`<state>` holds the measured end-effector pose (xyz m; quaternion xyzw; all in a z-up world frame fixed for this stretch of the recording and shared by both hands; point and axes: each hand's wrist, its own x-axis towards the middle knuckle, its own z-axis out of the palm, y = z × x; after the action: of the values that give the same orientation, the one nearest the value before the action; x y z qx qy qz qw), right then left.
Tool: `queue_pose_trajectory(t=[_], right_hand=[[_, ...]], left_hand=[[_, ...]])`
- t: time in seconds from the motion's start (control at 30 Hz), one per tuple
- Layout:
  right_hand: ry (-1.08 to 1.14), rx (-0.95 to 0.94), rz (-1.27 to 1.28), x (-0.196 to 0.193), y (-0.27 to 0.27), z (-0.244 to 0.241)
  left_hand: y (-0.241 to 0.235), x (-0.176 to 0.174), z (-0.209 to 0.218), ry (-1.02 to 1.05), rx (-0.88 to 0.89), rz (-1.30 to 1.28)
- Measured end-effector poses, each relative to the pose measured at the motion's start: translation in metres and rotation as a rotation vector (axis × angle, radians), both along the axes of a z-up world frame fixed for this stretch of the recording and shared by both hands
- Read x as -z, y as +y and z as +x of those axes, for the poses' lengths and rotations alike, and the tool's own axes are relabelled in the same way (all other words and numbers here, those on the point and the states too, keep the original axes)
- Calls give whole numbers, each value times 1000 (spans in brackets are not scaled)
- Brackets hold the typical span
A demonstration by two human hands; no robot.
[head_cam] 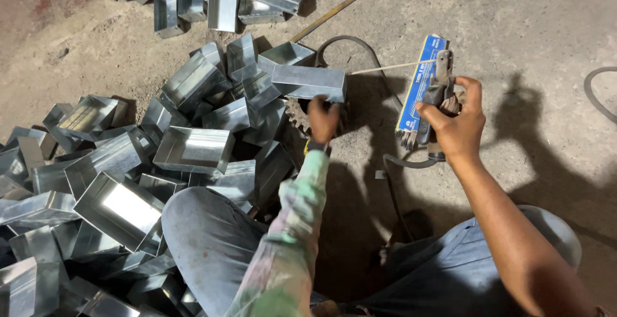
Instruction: The person welds the corners and seams of small metal boxes by hand, using a handheld welding electrode while another person holds the metal pieces in place on a large gear used as a work surface.
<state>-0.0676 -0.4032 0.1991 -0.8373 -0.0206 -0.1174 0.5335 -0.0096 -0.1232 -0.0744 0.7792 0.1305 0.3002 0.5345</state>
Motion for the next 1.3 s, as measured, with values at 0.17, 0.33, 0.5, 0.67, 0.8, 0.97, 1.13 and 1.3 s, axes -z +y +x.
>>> queue_pose_trajectory(t=[0.17, 0.33, 0.5, 0.67, 0.8, 0.97, 1.13, 1.3], right_hand=[[-33, 5, -71, 3, 4, -2], [-54, -49, -75, 5, 6, 0], [2, -25, -87, 6, 8, -1], [-35, -30, -112, 6, 7, 0], [-45, -32, -118, 6, 9, -1], [45, -8, 1, 3, 14, -5], [82, 2, 17, -6, 16, -6], [72, -37, 49, -6, 16, -6]], left_hand=[[39, 1, -68, -123, -344, -412], [67, -19, -89, -170, -562, -429], [67, -48, -90, -249, -552, -551], [63, -60, -90, -224, -555, -618], [63, -56, -90, -237, -539, -608], [68, -41, -90, -226, -515, -569], [70, -37, -85, -166, -560, -600], [66, -42, -89, -175, -538, -597]])
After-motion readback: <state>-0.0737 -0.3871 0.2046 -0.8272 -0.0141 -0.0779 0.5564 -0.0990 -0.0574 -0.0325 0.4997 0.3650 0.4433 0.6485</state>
